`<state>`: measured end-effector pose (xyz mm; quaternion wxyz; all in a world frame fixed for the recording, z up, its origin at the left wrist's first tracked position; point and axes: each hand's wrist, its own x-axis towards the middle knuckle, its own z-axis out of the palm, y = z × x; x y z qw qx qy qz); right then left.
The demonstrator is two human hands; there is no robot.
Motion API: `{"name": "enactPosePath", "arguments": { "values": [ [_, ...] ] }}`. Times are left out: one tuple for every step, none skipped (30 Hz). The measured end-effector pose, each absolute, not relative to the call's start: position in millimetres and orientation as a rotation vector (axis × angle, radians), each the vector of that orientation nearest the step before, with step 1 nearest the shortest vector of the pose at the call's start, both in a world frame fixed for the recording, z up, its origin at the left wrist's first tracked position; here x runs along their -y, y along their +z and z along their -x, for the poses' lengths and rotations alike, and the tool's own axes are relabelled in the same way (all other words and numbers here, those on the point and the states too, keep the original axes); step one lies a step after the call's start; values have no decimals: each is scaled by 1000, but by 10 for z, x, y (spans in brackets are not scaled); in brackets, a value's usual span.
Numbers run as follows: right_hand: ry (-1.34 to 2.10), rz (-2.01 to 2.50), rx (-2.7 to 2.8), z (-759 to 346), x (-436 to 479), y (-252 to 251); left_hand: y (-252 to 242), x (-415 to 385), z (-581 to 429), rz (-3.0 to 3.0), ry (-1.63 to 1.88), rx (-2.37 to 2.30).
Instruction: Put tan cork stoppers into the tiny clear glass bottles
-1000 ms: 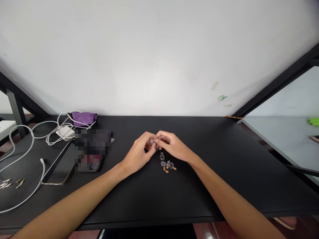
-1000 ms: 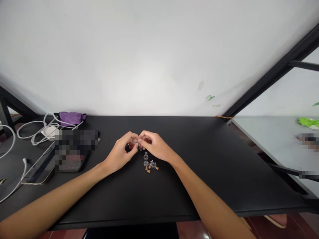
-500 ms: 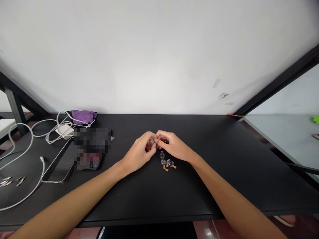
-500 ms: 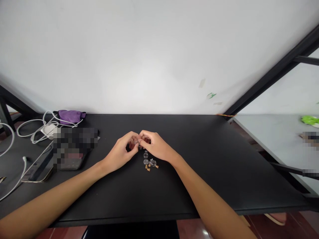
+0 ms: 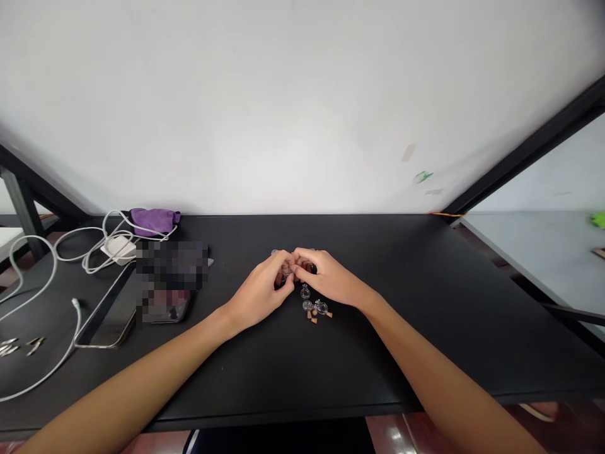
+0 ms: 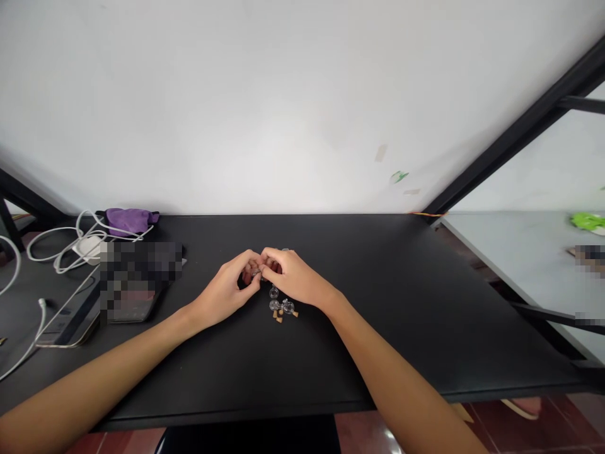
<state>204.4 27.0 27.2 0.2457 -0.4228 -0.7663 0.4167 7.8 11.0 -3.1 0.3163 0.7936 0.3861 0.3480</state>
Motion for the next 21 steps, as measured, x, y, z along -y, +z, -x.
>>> {"name": "enactPosePath", "arguments": {
  "values": [
    [1135, 1153, 2095, -2045, -269, 272, -29, -110, -78, -2095, 913, -1019],
    [1133, 1152, 2099, -2045, -268, 271, -28, -109, -78, -2100, 910, -1022],
    [1130, 1151, 2103, -2045, -267, 271, -26, -109, -78, -2104, 906, -1024],
    [1125, 1149, 2108, -2046, -266, 271, -24, -108, -79, -2108, 903, -1027],
    [1116, 1147, 2115, -2047, -264, 271, -23, -107, -79, -2111, 900, -1028],
    [1105, 1146, 2122, -2049, -262, 272, -21, -106, -78, -2113, 896, -1029],
    [1091, 1147, 2129, -2050, -260, 272, -19, -104, -78, -2115, 892, -1030],
    [1078, 1150, 2136, -2052, -257, 273, -18, -103, -77, -2118, 888, -1031],
    [1065, 1155, 2143, -2055, -254, 274, -16, -102, -76, -2120, 884, -1031],
    [1053, 1160, 2149, -2057, -251, 275, -14, -101, -75, -2123, 881, -1032],
    [1044, 1163, 2155, -2059, -248, 277, -13, -100, -75, -2126, 878, -1033],
    [1037, 1164, 2160, -2060, -245, 278, -12, -99, -74, -2130, 875, -1035],
    [1030, 1165, 2167, -2061, -242, 279, -12, -99, -74, -2135, 872, -1036],
    [1023, 1165, 2174, -2062, -240, 280, -11, -98, -75, -2140, 868, -1036],
    [1015, 1167, 2181, -2063, -238, 281, -12, -97, -75, -2145, 864, -1036],
    [1005, 1171, 2189, -2064, -235, 281, -12, -96, -76, -2151, 860, -1036],
    [995, 1176, 2200, -2066, -233, 281, -12, -95, -78, -2158, 854, -1036],
    [984, 1181, 2210, -2068, -230, 281, -13, -93, -79, -2166, 849, -1035],
    [975, 1184, 2221, -2070, -229, 280, -12, -92, -80, -2175, 843, -1033],
    [968, 1185, 2231, -2073, -227, 279, -11, -90, -81, -2184, 838, -1031],
    [963, 1186, 2241, -2075, -226, 278, -10, -89, -81, -2192, 832, -1027]
  ]
}}
